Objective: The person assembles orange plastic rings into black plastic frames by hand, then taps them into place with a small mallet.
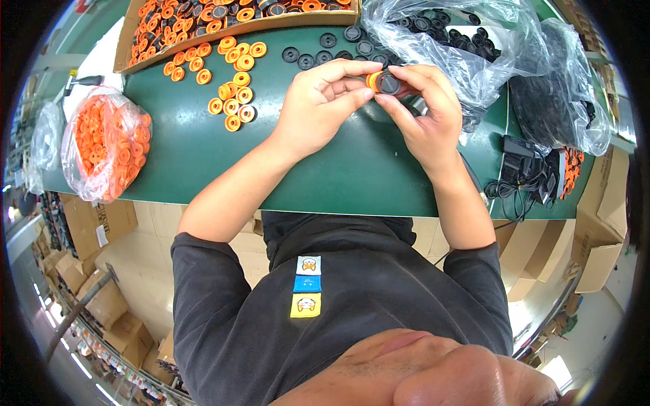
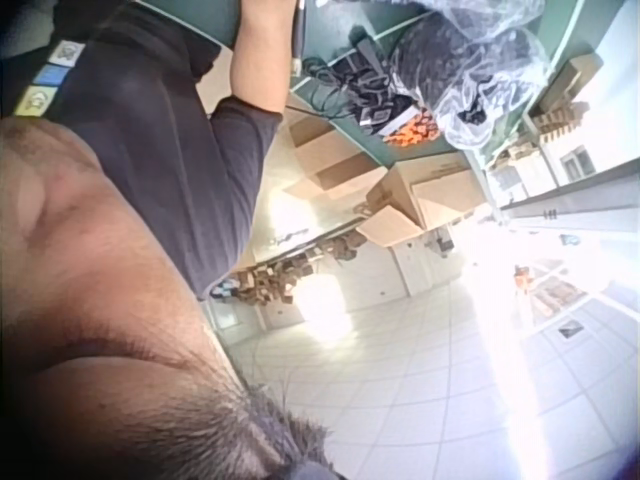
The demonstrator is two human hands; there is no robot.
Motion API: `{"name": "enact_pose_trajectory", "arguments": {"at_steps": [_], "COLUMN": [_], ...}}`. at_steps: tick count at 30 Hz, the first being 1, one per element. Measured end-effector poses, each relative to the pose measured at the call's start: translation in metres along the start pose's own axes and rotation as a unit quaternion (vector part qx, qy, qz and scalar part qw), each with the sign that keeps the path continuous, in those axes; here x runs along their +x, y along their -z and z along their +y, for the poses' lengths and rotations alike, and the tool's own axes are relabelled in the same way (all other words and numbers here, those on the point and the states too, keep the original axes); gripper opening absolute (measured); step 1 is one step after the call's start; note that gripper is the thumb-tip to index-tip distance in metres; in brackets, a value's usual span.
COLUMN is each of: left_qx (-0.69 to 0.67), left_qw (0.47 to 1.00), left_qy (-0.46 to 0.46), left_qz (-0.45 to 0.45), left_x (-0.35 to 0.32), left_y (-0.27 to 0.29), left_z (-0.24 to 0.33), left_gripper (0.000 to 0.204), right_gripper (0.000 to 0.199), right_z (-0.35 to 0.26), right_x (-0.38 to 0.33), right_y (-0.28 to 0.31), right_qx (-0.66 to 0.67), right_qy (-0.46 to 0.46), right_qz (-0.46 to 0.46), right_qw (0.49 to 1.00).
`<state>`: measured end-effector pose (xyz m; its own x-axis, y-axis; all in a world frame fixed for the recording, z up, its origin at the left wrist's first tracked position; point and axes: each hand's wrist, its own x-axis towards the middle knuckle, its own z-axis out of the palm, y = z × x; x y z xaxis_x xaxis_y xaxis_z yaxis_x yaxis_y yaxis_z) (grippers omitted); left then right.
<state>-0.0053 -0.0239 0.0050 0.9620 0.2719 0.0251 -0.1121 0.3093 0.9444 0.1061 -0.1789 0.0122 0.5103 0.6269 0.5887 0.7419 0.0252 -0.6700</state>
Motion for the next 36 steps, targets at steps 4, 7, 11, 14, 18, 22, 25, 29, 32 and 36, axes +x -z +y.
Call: {"name": "enact_pose_trajectory", "arguments": {"at_steps": [4,7,11,14,18,22,25,29,32,36], "left_qx": [0.002,0.011,0.025,0.064,0.073,0.061,0.041,0.031,0.041,0.048], "left_qw": [1.000,0.999,0.999,0.997,0.996,0.997,0.999,0.999,0.999,0.998], "left_qy": [-0.021,-0.030,-0.025,-0.030,-0.059,-0.048,-0.034,-0.034,-0.033,-0.036], "left_qz": [-0.002,-0.007,-0.023,-0.018,-0.007,-0.008,-0.004,0.002,-0.003,-0.006], "left_x": [0.0007,-0.0007,-0.0010,-0.0021,-0.0020,-0.0025,-0.0037,-0.0040,-0.0036,-0.0039], "left_y": [-0.0010,0.0000,0.0021,0.0011,-0.0024,-0.0029,-0.0046,-0.0029,-0.0019,-0.0002], "left_z": [-0.0006,-0.0034,-0.0030,-0.0012,-0.0019,-0.0032,-0.0042,-0.0064,-0.0076,-0.0083], "left_gripper": [0.032,0.031,0.031,0.031,0.029,0.030,0.030,0.031,0.031,0.031], "right_gripper": [0.041,0.041,0.042,0.042,0.040,0.038,0.037,0.036,0.035,0.033], "right_z": [0.0009,0.0019,0.0016,0.0010,-0.0016,-0.0043,-0.0023,-0.0054,-0.0042,-0.0053], "right_x": [0.0003,-0.0010,-0.0015,-0.0018,-0.0022,-0.0020,-0.0025,-0.0009,-0.0016,-0.0013], "right_y": [0.0006,-0.0015,-0.0029,-0.0017,-0.0020,-0.0008,0.0000,0.0006,0.0007,0.0006], "right_qx": [-0.002,0.011,0.017,0.003,-0.015,-0.024,-0.032,-0.035,-0.038,-0.043], "right_qy": [0.000,-0.007,-0.015,-0.019,-0.013,-0.011,0.002,-0.008,-0.012,-0.013], "right_qz": [0.000,0.010,0.015,0.010,0.016,0.016,0.014,0.011,0.013,0.010], "right_qw": [1.000,1.000,1.000,1.000,1.000,1.000,0.999,0.999,0.999,0.999]}}
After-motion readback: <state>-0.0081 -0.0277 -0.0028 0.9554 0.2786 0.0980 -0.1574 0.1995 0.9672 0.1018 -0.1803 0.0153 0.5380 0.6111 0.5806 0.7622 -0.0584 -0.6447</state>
